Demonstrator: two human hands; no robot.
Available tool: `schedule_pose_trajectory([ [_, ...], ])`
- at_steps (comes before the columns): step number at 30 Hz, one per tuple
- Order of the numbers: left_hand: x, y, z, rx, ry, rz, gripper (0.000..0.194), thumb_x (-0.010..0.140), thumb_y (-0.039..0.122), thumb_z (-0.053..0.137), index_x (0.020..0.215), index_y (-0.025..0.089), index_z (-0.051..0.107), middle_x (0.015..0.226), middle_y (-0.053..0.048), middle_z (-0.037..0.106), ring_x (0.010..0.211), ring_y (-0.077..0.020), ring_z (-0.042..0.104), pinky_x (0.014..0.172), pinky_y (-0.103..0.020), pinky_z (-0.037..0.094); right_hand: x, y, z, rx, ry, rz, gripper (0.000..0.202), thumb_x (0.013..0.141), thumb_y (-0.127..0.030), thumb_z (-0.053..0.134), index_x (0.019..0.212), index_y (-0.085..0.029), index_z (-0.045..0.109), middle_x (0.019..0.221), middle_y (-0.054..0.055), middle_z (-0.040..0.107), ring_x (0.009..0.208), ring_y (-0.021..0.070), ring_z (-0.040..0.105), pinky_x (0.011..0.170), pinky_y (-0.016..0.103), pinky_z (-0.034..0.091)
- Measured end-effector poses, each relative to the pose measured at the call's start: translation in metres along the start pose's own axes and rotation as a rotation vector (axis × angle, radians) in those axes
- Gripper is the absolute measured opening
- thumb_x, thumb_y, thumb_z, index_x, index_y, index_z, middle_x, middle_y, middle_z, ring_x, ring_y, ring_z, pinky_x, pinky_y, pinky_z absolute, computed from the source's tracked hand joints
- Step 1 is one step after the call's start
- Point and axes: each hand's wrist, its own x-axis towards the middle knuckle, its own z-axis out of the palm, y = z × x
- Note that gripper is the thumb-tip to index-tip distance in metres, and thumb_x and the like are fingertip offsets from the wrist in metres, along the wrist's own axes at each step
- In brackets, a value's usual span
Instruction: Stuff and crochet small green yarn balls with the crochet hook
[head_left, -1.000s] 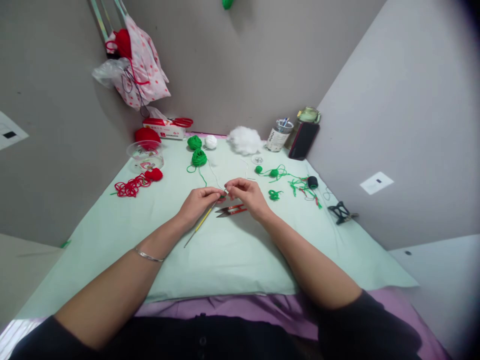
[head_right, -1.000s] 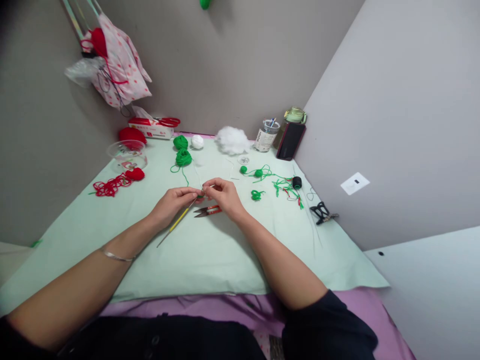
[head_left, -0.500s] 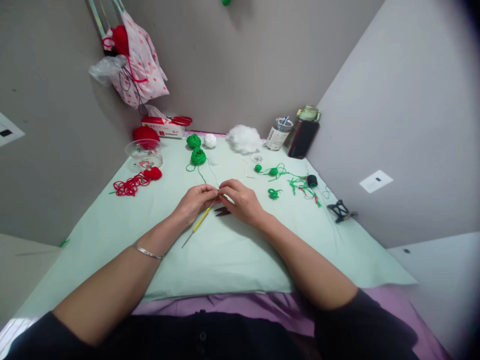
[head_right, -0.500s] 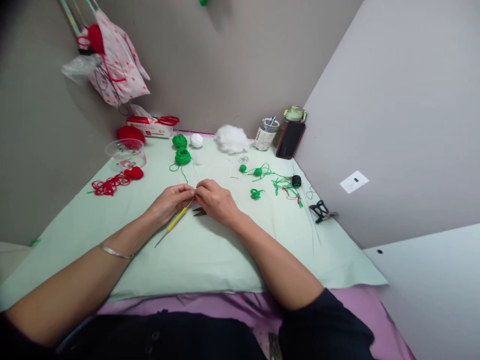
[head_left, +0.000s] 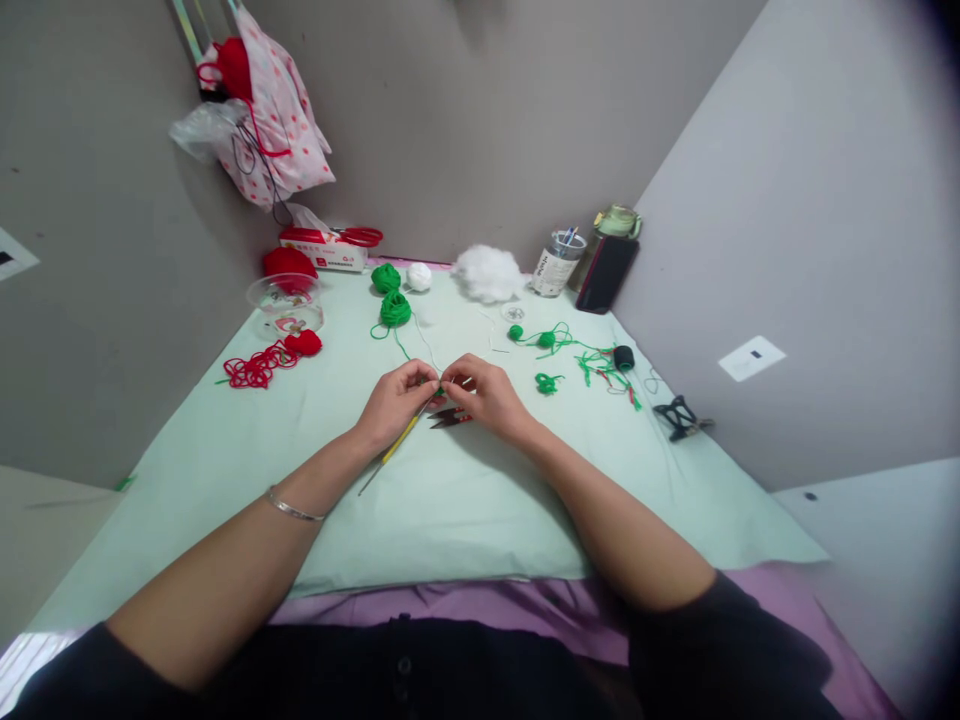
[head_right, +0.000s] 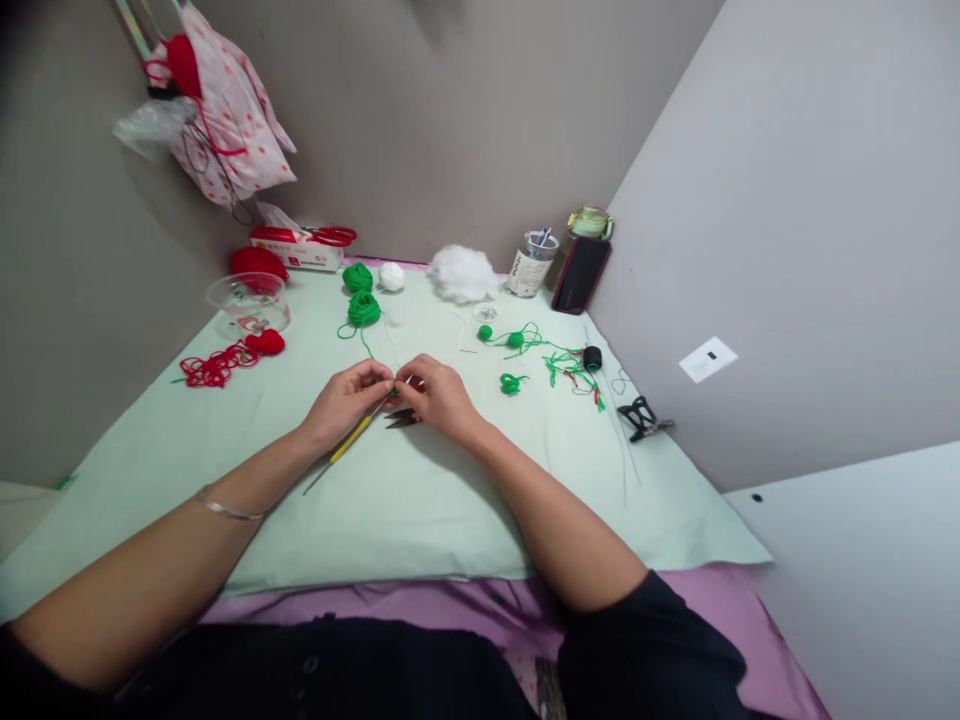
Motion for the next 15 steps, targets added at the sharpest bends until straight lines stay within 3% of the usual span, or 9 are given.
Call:
schedule_pose_trajectory([
  [5,0.0,0.0,-0.0015,0.061,-0.003,0.02,0.022,0.075,0.036,0.075,0.082,0.019,0.063,0.077,0.0,0.069,0.075,-0.0189,0.069,0.077,-0.033,0.055,0.0029,0.0032,-0.0022,0.15,-0.032,0.126,0.012,0.087,-0.026,0.061,0.086,-0.017,0.069,0.084,0.003,0.071,0.076,0.0152,0.065,0.073,0.029,0.054],
  [15,-0.0031,0.0025,-0.0002,0.128,0.005,0.111,0.014,0.077,0.03,0.071,0.081,0.019,0.064,0.076,0.001,0.066,0.074,-0.0161,0.064,0.076,-0.029,0.051,0.0048,0.005,0.0003,0.379,-0.072,0.261,0.019,0.079,-0.036,0.067,0.084,-0.018,0.068,0.063,-0.002,0.064,0.058,0.014,0.059,0.057,0.026,0.049],
])
